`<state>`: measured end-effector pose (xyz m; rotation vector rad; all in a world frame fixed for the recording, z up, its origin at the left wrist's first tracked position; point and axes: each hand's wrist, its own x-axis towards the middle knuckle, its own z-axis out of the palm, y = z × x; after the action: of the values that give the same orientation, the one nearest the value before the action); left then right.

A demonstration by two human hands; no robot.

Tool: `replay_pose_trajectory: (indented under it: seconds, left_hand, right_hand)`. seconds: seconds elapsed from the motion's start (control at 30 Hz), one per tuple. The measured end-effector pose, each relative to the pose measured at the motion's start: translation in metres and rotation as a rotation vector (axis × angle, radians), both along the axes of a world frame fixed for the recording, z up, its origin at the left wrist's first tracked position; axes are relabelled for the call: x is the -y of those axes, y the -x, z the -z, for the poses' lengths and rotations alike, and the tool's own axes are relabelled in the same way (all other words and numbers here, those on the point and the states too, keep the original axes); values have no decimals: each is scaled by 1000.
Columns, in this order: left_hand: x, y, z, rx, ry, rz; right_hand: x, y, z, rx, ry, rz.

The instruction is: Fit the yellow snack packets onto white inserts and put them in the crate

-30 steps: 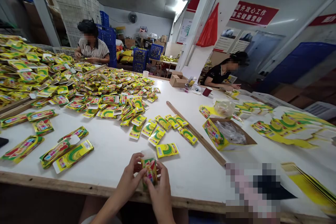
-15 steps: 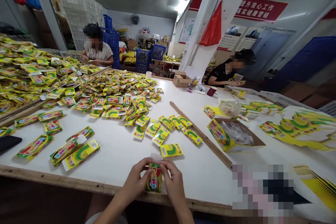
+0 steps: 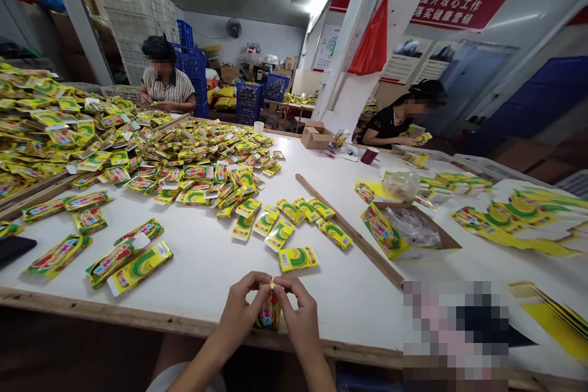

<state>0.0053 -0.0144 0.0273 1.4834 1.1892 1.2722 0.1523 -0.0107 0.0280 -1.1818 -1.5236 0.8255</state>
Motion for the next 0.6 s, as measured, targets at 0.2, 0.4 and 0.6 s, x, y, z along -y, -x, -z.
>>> replay_pose_trajectory:
  seconds: [0.2,0.4,0.6]
  left_hand:
    - [-6,-3,-2,22,54,-41]
    - [-3,4,6,72,79,8]
    - [4,6,16,26,38,62]
  right_hand:
    - [-8,3,-9,-2,86,42]
    - [-2,-1,-2,-57,110,5]
    - [4,6,11,-89,115,-36]
